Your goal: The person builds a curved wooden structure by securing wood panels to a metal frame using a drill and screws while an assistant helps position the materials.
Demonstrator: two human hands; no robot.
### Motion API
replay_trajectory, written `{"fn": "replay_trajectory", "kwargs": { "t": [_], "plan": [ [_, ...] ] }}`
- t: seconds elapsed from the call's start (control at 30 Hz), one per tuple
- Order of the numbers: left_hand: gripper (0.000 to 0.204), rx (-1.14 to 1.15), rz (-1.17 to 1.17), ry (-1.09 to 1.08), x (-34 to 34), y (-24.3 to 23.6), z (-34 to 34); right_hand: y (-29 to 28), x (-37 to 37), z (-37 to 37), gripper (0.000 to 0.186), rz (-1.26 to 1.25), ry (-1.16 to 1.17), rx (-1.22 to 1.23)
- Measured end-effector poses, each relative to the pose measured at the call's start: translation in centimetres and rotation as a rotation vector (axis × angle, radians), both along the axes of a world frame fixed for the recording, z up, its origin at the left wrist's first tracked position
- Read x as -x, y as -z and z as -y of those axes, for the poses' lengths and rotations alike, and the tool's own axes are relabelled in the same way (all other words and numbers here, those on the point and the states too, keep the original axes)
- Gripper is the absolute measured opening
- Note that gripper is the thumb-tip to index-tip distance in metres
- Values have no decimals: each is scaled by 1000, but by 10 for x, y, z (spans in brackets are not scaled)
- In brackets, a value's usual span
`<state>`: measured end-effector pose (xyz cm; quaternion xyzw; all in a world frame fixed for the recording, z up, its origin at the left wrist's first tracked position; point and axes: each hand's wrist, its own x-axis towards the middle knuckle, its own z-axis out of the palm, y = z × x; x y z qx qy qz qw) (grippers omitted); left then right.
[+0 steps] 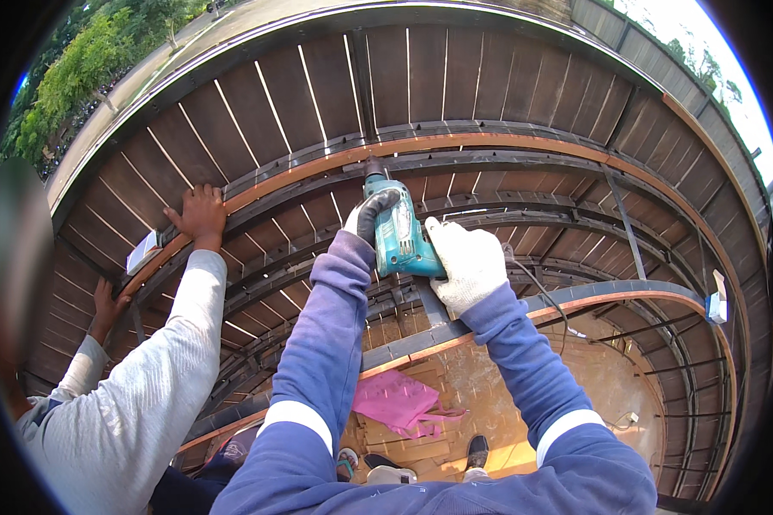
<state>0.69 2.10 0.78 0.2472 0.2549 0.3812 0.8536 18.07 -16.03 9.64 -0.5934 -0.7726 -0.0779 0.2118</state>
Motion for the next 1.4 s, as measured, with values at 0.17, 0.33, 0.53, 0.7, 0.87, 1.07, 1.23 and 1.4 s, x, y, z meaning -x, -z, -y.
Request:
{"fn": "replay_trajectory", "kwargs": {
  "t": [0.17, 0.33, 0.53, 0.7, 0.87, 1.07, 1.23, 1.4],
  "plan": [
    [54, -112, -4, 111, -24, 5, 30, 18, -82, 89, 89, -92, 464, -14],
    [52, -216, -32, 42, -32, 2, 42, 24, -95, 93, 65, -207, 569, 158],
    [66, -377, -65, 82, -47, -22, 52, 8, -114, 91, 52, -182, 568, 371],
    [65, -234, -128, 146, -37, -7, 48, -17, -128, 100, 44, -261, 509, 453],
    [66, -55, -277, 46, -9, -3, 61, 6, -148, 116, 76, -400, 354, 452],
    [65, 115, -386, -300, -6, -31, 149, 31, -247, 151, 66, -766, 36, -180],
    [65, 173, -385, -703, -6, -38, 280, -42, -548, 304, 67, -263, 1101, -244],
    [60, 137, -310, -735, -28, -26, 373, -70, -746, 443, 76, -253, 1731, 191]
  ]
}}
